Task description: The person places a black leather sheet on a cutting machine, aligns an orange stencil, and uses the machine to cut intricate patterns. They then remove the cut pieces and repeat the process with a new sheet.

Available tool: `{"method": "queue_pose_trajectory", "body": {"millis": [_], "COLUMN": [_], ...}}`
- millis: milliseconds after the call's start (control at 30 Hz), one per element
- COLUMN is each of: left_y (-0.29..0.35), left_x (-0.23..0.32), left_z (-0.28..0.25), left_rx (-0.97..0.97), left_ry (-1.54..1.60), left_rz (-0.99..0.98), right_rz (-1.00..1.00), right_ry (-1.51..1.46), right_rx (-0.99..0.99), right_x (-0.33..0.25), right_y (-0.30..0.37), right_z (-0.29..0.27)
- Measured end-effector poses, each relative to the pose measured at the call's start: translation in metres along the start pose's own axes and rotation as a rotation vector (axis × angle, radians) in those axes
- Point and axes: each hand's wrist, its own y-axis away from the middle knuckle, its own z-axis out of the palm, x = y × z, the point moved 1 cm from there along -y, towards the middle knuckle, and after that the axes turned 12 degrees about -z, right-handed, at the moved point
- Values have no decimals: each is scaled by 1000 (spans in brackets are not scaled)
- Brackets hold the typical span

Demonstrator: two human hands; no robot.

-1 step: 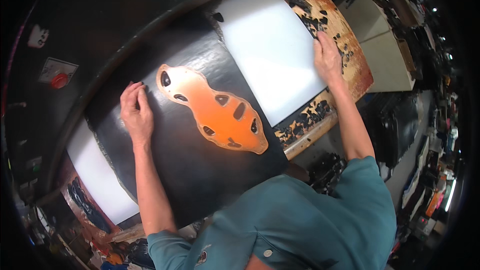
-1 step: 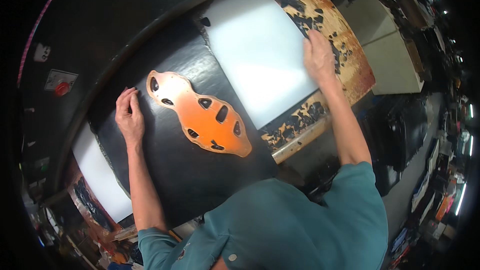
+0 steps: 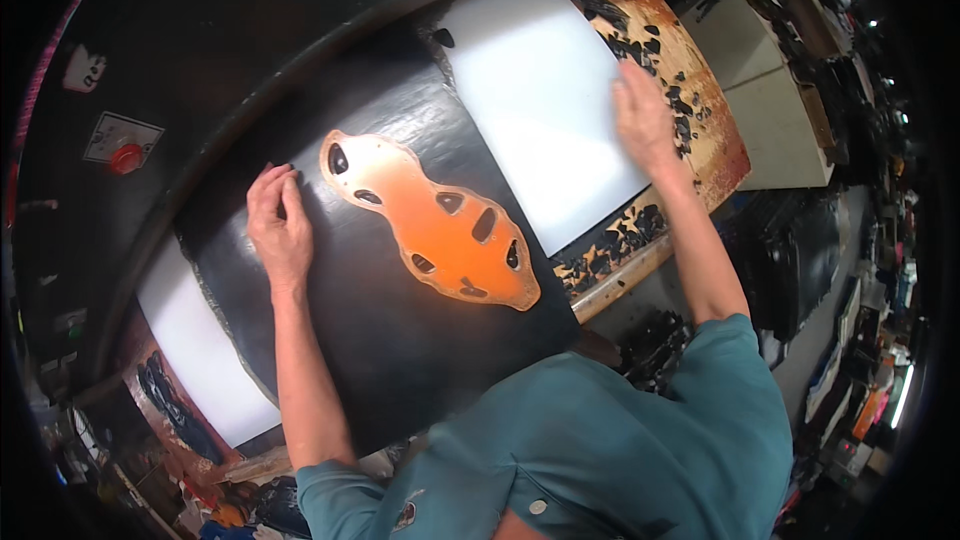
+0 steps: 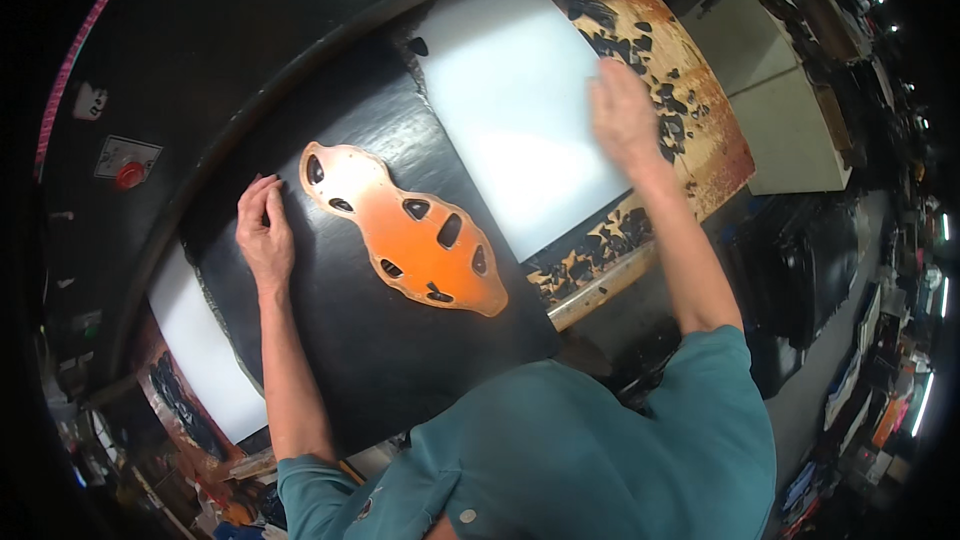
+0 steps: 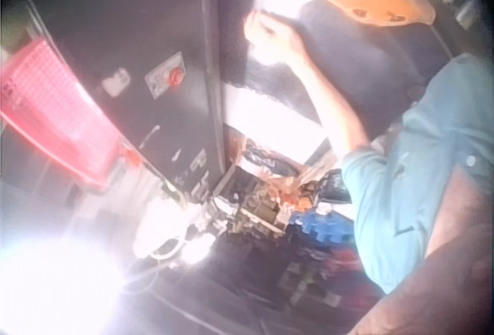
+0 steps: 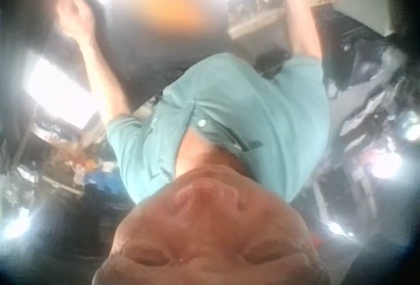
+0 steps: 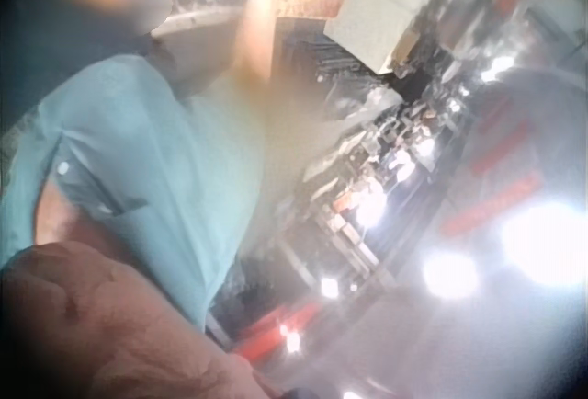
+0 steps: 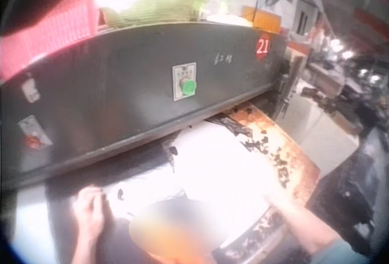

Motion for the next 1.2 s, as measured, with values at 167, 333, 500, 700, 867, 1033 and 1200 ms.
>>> {"method": "queue_pose_trajectory", "body": {"millis": [167,333,500,700,867,1033,1200], "left_y": [0,1,0,-12,-50,-42,75], "left_x": [2,2,4,2,-5,8,7], "left_z": [-2,-5,-1,15,33,8,-74], "left_rx": [-24,-39,4,29,72,-185,-361], "left_ry": [-38,-36,-43,-292,-286,-447,-402], "left_rz": [15,12,88,139,139,149,186], "right_rz": [-741,-817,-117,-340,-524,-534,-521], "right_ry": [-110,64,512,-516,-153,-136,-127], "right_rx": [56,-42,-35,-325,-264,-180,-200], "right_x": [-105,-97,-53,-151,-220,-213,-192], "right_y": [-53,-113,-108,60,75,52,22], "right_z": [100,107,49,12,45,61,60]}}
